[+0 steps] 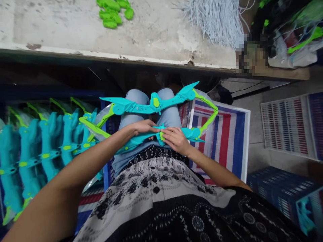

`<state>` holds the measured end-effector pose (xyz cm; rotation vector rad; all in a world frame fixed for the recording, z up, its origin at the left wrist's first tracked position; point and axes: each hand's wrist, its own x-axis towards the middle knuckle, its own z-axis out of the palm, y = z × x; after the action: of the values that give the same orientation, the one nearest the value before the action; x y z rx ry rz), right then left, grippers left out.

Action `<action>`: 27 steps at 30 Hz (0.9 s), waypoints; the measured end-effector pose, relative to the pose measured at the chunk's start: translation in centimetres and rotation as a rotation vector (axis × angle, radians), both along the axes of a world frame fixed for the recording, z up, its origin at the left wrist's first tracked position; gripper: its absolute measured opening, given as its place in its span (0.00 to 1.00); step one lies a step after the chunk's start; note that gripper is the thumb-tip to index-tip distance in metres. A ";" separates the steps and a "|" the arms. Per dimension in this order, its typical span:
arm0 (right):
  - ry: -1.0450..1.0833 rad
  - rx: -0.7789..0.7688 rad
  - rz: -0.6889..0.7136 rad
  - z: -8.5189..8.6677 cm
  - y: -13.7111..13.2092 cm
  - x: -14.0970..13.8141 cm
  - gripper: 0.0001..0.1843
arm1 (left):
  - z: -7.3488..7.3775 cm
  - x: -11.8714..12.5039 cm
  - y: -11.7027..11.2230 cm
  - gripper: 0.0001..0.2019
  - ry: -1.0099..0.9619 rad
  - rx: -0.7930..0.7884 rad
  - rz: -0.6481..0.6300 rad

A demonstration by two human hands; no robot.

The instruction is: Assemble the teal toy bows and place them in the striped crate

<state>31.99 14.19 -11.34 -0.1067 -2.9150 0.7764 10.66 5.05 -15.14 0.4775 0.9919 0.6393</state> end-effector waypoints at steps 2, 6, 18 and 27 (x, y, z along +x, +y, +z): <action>-0.025 0.002 0.005 -0.5 -0.1 0.0 0.12 | 0.0 0.1 -0.1 0.21 0.001 0.000 0.015; -0.075 -0.008 -0.062 -1.2 -0.9 0.4 0.12 | -0.2 0.1 -0.3 0.23 -0.001 0.038 0.020; -0.310 -0.205 -0.362 -0.7 -0.8 -1.5 0.33 | 0.7 1.6 0.9 0.24 0.334 0.154 -0.109; -0.373 0.030 -0.299 -0.9 -2.0 -1.6 0.47 | 0.6 2.1 0.1 0.23 0.604 0.339 -0.159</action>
<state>30.43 12.19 -12.21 -0.7400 -3.1338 0.7264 12.76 5.11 -14.58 1.0804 1.4009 0.5287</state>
